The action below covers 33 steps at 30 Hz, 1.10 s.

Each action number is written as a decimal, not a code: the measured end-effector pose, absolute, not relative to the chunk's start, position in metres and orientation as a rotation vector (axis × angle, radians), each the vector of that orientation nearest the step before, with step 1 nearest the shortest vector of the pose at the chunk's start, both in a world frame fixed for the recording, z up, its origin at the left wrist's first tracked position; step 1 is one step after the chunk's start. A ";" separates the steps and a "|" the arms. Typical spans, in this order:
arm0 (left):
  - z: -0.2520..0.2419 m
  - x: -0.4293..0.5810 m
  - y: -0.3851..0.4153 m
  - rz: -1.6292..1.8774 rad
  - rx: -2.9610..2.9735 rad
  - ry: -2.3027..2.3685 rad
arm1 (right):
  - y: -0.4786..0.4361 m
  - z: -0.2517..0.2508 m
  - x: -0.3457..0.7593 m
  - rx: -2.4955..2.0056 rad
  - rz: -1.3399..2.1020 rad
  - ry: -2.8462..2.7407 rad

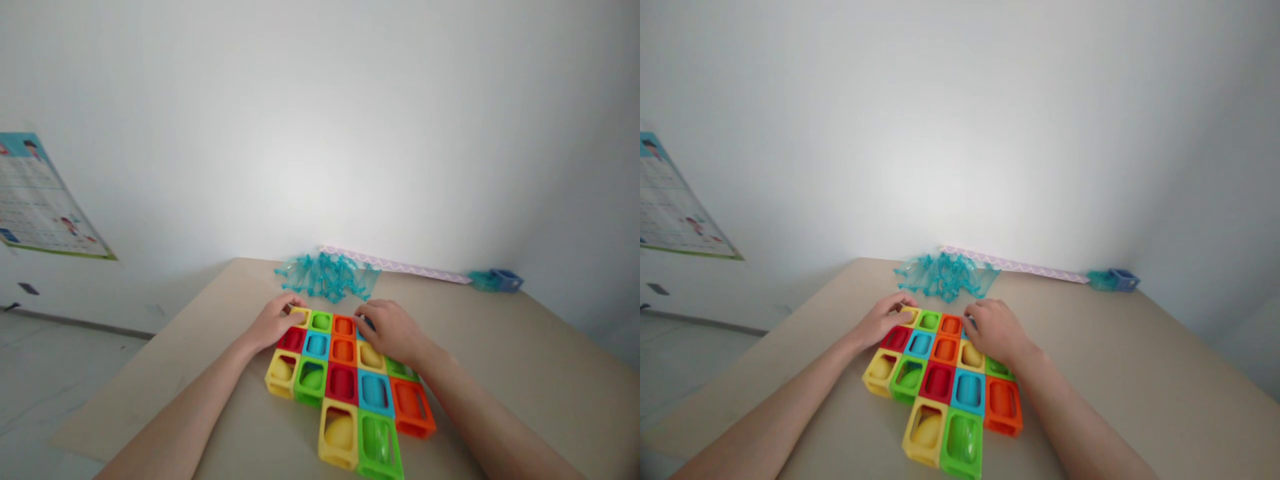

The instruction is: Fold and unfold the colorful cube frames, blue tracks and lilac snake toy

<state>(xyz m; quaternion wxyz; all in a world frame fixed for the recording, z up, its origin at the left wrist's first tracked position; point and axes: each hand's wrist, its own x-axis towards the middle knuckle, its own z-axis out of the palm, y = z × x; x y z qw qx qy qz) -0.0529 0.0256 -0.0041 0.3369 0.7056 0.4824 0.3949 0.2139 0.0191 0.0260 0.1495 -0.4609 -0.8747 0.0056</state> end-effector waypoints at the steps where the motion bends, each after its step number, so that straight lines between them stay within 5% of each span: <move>1: -0.003 -0.051 0.024 1.000 1.912 1.201 | 0.017 0.028 0.214 -1.326 -0.039 -2.493; 9: -0.002 -0.047 0.017 0.907 2.103 0.937 | -0.008 0.030 0.193 -0.859 0.215 -2.597; 33: 0.011 -0.048 0.009 0.737 2.381 1.070 | -0.002 0.022 0.195 -1.341 -0.005 -2.511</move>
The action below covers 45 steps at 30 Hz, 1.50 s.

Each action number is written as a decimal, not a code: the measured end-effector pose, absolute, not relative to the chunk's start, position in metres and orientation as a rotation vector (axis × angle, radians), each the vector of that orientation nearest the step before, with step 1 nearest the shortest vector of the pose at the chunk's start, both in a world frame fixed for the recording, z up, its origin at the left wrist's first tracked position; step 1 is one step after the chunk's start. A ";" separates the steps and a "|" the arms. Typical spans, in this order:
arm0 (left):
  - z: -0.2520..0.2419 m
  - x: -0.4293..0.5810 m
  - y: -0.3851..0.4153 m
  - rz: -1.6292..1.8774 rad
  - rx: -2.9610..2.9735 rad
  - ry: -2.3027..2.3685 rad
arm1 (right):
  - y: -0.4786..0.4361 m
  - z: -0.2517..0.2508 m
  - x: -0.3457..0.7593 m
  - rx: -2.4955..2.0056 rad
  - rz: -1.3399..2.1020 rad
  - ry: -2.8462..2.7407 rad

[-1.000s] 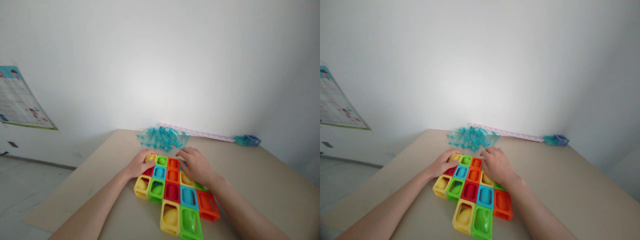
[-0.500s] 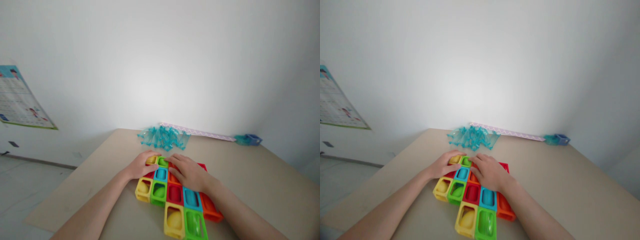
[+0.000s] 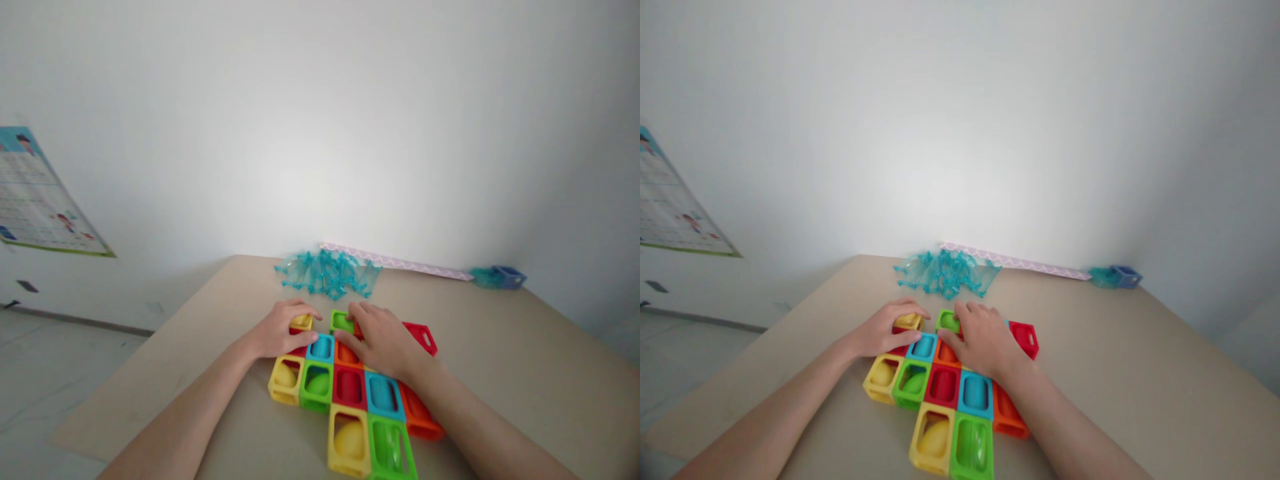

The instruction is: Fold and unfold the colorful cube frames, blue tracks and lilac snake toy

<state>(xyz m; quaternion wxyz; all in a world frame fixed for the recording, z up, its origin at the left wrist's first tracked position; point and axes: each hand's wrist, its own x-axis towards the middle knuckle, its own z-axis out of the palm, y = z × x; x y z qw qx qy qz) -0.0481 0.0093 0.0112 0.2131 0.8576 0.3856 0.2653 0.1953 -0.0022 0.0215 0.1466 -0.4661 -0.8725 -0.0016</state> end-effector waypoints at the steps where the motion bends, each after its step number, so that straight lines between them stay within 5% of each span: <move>1: 0.012 -0.048 0.009 0.729 2.401 1.053 | -0.002 0.022 0.195 -1.352 -0.034 -2.509; 45: 0.011 -0.039 0.004 0.696 2.279 1.075 | 0.001 0.023 0.191 -1.329 -0.026 -2.500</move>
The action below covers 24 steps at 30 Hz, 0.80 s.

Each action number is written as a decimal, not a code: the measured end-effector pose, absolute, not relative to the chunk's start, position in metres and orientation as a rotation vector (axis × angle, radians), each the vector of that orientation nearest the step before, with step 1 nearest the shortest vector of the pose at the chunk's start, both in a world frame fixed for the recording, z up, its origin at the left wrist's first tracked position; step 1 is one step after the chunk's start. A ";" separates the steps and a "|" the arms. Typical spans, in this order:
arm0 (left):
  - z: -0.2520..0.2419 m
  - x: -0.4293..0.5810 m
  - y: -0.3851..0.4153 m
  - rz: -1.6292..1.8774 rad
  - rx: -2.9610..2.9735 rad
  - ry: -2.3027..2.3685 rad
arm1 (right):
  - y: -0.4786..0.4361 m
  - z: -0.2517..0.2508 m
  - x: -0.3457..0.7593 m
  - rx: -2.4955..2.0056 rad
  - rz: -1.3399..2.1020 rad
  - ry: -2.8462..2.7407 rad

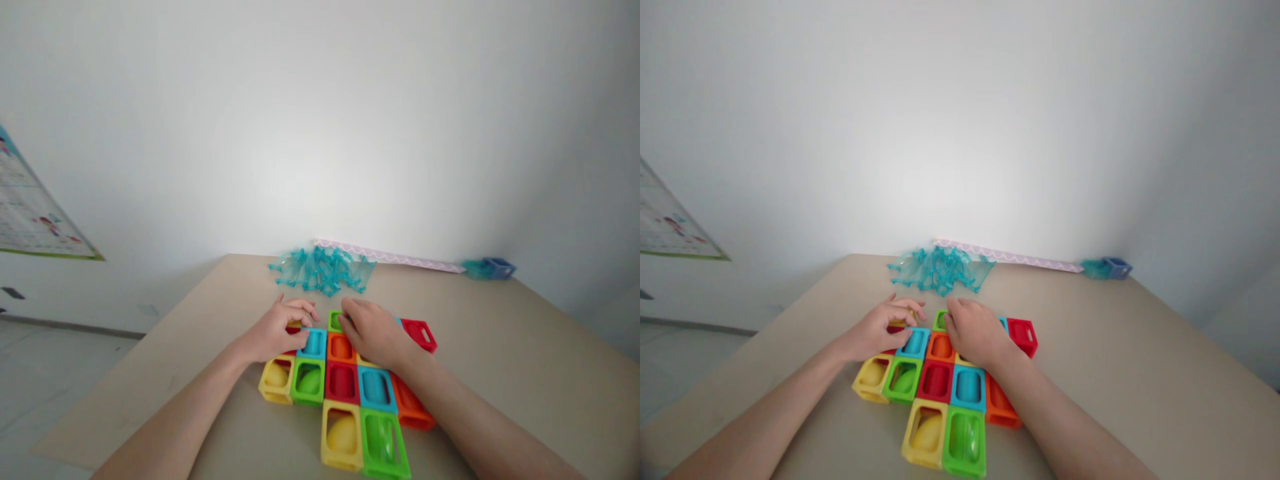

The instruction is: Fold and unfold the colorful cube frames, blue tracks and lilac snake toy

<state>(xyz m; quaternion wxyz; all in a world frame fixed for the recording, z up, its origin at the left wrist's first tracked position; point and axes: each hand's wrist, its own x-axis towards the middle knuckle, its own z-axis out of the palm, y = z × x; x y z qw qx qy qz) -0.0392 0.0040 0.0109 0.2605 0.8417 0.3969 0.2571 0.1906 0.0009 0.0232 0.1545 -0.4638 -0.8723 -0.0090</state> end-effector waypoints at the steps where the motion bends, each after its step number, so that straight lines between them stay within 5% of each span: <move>1: 0.011 -0.039 0.004 0.701 2.283 1.084 | 0.000 0.025 0.191 -1.268 -0.022 -2.506; 7: 0.014 -0.036 0.002 0.730 2.306 1.041 | -0.010 0.033 0.192 -0.843 0.148 -2.605; 24: 0.021 -0.032 -0.005 0.718 2.436 0.994 | -0.006 0.032 0.192 -0.821 0.368 -2.590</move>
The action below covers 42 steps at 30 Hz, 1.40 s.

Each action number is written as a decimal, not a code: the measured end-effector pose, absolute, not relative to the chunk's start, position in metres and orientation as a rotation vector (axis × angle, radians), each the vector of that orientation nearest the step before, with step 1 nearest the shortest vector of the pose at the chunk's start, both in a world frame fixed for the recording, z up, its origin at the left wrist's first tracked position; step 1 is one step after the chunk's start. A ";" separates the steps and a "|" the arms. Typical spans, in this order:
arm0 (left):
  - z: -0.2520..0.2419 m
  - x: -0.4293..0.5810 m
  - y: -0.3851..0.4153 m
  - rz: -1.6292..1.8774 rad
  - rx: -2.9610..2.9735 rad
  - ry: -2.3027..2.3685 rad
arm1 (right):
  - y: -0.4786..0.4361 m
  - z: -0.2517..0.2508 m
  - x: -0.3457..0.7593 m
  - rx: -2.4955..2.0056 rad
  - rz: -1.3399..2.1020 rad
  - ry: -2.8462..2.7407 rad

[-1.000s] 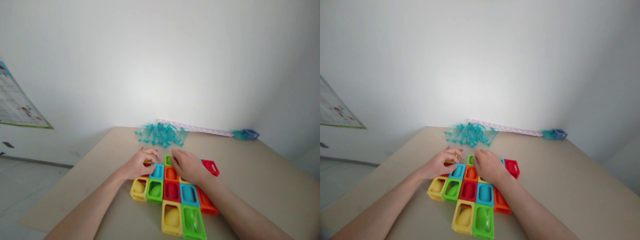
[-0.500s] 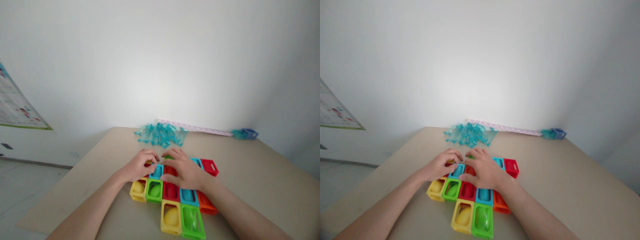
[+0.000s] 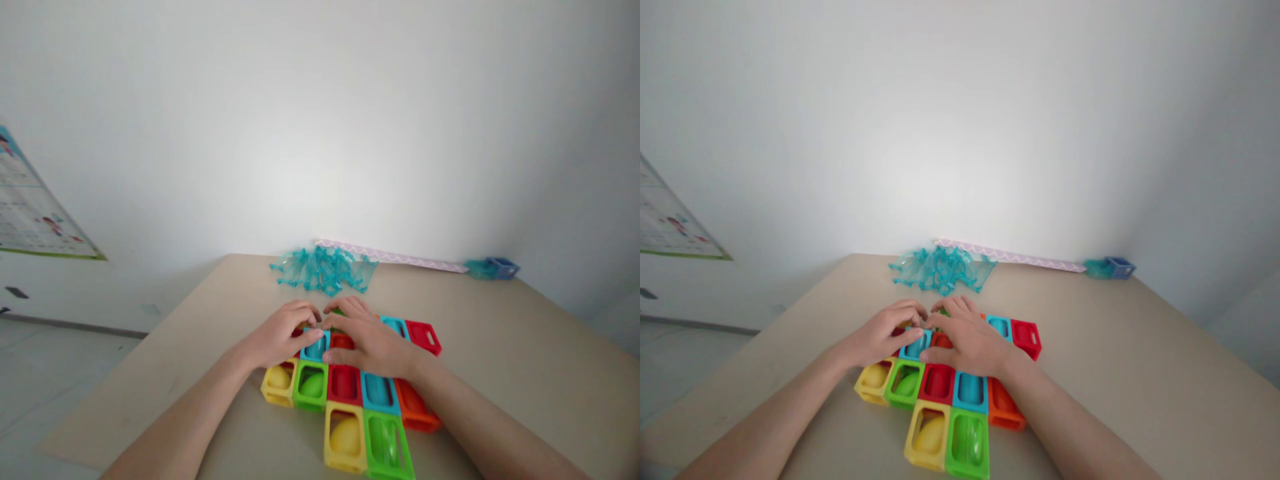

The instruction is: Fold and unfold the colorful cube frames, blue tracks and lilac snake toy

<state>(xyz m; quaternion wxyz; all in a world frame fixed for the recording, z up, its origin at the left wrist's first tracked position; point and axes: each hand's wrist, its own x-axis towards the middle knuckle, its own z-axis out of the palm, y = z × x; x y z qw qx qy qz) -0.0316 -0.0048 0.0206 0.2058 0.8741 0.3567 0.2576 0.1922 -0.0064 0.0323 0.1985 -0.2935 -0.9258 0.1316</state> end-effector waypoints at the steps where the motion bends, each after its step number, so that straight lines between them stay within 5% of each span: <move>1: 0.021 -0.032 -0.005 0.712 2.438 0.976 | -0.007 0.032 0.192 -0.822 0.373 -2.580; 11: 0.022 -0.037 -0.004 0.624 2.535 0.911 | -0.010 0.033 0.194 -0.794 0.438 -2.552; 24: 0.008 -0.037 0.002 1.274 2.177 1.009 | -0.007 0.031 0.197 -1.028 0.180 -2.399; 42: -0.004 -0.039 0.022 1.483 1.497 1.223 | -0.004 0.027 0.207 -1.330 0.229 -2.571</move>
